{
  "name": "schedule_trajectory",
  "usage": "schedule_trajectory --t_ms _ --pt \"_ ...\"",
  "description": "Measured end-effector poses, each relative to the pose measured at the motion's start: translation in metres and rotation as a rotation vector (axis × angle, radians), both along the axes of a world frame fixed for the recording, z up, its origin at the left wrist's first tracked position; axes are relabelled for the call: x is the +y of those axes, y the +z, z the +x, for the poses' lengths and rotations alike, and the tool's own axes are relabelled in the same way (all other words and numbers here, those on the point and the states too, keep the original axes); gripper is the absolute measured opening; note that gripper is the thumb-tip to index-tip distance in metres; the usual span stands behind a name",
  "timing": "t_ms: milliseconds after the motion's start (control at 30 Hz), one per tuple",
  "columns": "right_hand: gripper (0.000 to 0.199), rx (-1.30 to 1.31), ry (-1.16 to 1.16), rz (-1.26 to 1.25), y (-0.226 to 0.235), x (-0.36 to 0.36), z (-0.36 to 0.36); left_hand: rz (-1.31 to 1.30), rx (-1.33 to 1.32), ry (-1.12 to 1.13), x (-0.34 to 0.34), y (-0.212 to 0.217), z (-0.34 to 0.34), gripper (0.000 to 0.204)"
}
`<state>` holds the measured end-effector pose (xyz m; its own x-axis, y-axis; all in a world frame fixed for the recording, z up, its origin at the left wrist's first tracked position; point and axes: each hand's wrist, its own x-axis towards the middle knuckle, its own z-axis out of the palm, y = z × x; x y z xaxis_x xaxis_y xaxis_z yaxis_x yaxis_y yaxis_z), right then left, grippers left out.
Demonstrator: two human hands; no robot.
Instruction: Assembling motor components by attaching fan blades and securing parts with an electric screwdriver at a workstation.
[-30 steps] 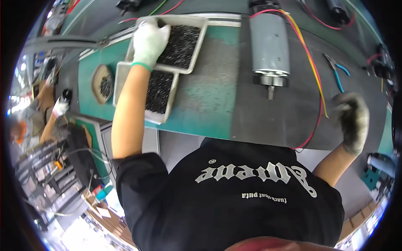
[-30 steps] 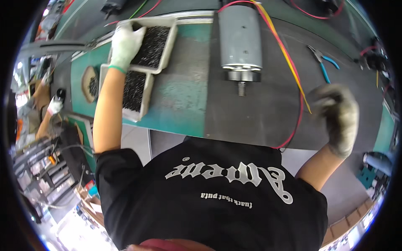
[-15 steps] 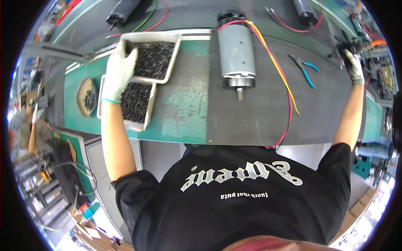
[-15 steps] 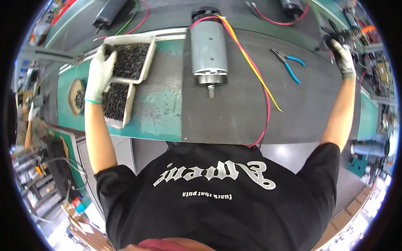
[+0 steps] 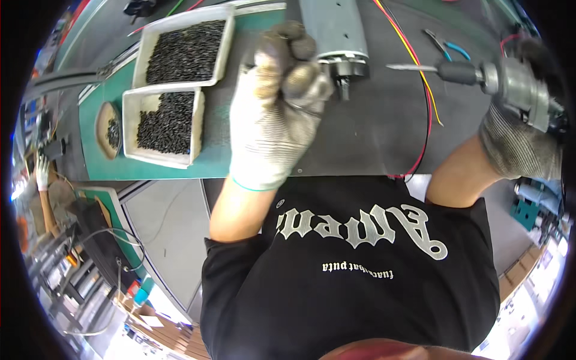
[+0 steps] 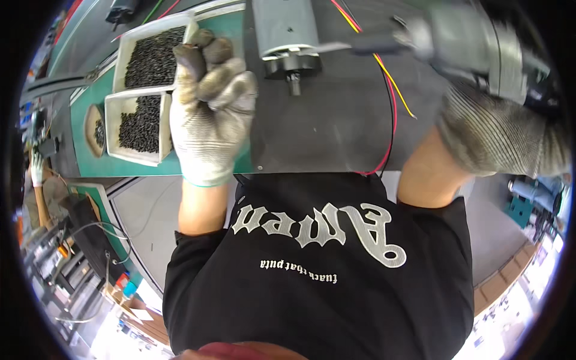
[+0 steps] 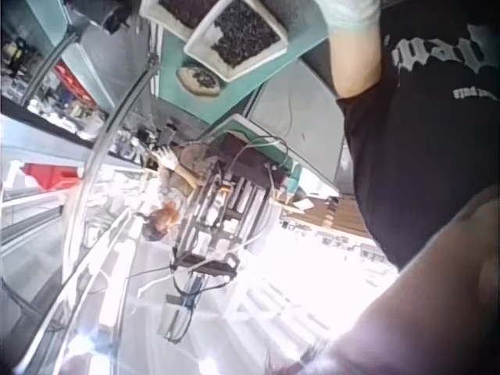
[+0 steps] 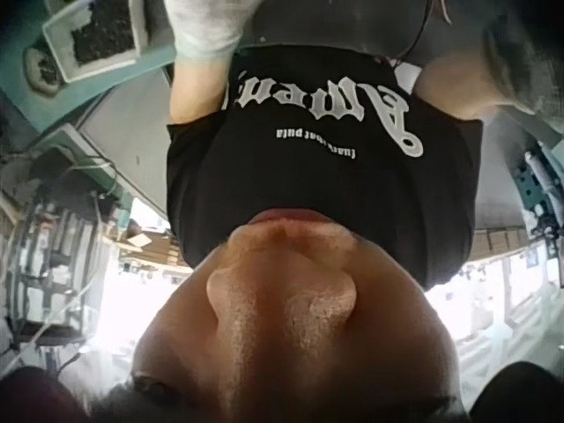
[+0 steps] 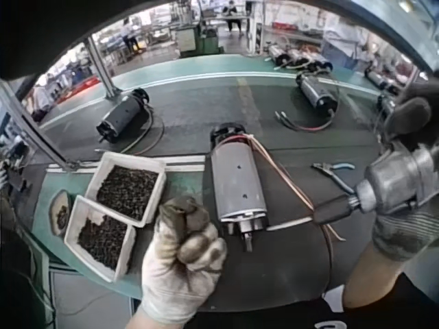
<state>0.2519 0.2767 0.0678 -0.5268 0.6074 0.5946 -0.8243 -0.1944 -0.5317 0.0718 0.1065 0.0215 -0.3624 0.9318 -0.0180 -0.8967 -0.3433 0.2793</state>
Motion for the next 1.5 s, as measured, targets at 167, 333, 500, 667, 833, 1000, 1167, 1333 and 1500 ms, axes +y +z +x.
schedule_trajectory --t_ms 167,333,500,667,833,1000,1167,1333,1500 --pt "0.031 0.580 -0.100 -0.104 -0.073 0.021 0.017 0.016 -0.017 -0.122 0.009 -0.009 0.033 0.029" --pt "0.030 0.503 -0.180 -0.065 -0.062 -0.017 -0.005 0.062 -0.055 -0.227 0.002 -0.019 0.039 0.027" --pt "0.030 0.419 -0.235 -0.038 -0.050 -0.040 0.000 -0.025 -0.106 -0.153 0.004 -0.024 0.047 0.021" --pt "0.030 0.331 -0.308 -0.014 -0.046 -0.050 -0.010 -0.102 -0.020 -0.111 0.002 -0.021 0.053 0.030" --pt "0.030 0.207 -0.392 0.009 -0.041 -0.035 0.012 -0.413 0.497 -0.192 -0.016 -0.048 0.052 0.030" --pt "0.030 0.074 -0.498 0.044 -0.040 -0.043 -0.003 -0.376 0.608 -0.340 -0.029 -0.061 0.064 0.032" --pt "0.030 -0.032 -0.595 0.109 -0.033 -0.043 0.000 -0.322 0.020 -0.374 -0.035 -0.060 0.082 0.030" --pt "0.031 -0.131 -0.674 0.185 -0.034 -0.053 -0.001 -0.392 0.151 -0.274 -0.027 -0.058 0.083 0.031" --pt "0.032 -0.231 -0.715 0.254 -0.038 -0.055 -0.007 -0.184 -0.199 -0.579 -0.028 -0.068 0.070 0.035"
